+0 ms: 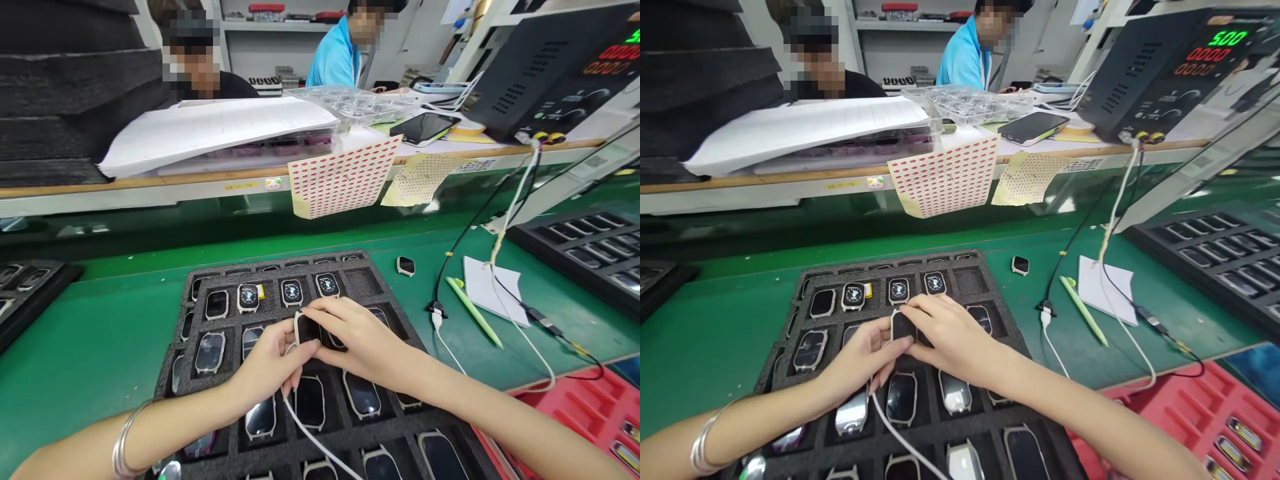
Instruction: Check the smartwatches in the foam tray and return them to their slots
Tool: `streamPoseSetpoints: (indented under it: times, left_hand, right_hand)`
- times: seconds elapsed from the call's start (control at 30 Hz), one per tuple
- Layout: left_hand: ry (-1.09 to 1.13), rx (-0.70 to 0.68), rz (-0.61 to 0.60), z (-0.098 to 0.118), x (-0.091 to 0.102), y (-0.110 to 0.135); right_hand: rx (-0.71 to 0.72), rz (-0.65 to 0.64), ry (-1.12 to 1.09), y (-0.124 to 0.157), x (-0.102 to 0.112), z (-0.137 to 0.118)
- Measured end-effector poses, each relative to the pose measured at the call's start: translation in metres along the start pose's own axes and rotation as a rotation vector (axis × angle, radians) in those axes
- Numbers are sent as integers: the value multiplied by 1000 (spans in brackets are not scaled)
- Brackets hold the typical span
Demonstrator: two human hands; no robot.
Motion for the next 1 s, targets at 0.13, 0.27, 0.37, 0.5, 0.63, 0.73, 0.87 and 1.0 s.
streamPoseSetpoints:
  times: [0.13, 0.27, 0.37, 0.5, 0.63, 0.73, 0.87, 1.0]
  left_hand:
    - [20, -32, 43, -2, 3, 1]
    - [22, -50, 29, 3, 2, 4]
    - [32, -42, 39, 7, -2, 5]
    - [58, -15, 56, 7, -3, 5]
    - [50, -14, 65, 5, -2, 4]
    - [38, -11, 74, 5, -2, 4]
    - [26, -23, 69, 7, -3, 5]
    - [10, -24, 57, 8, -3, 6]
  right_hand:
    - [-44, 47, -59, -3, -1, -7]
    - [-48, 136, -87, -2, -5, -10]
    - [-19, 183, -122, 0, -8, -8]
    - [-15, 176, -174, 0, -9, -3]
    - [-15, 159, -189, 1, -10, -2]
    - [-7, 148, -197, 2, -10, -2]
    - [1, 154, -200, 4, -10, -2]
    - [22, 175, -175, 4, -10, -3]
Point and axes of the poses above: each hand's wrist, its own y-axis away from the middle knuckle, its own x-axis out of the back of the hand, z = x × y, the point moved 1 cm from there along -y, towards the middle knuckle, and after that the axes turned 12 degrees about y, right-handed, at the moved point
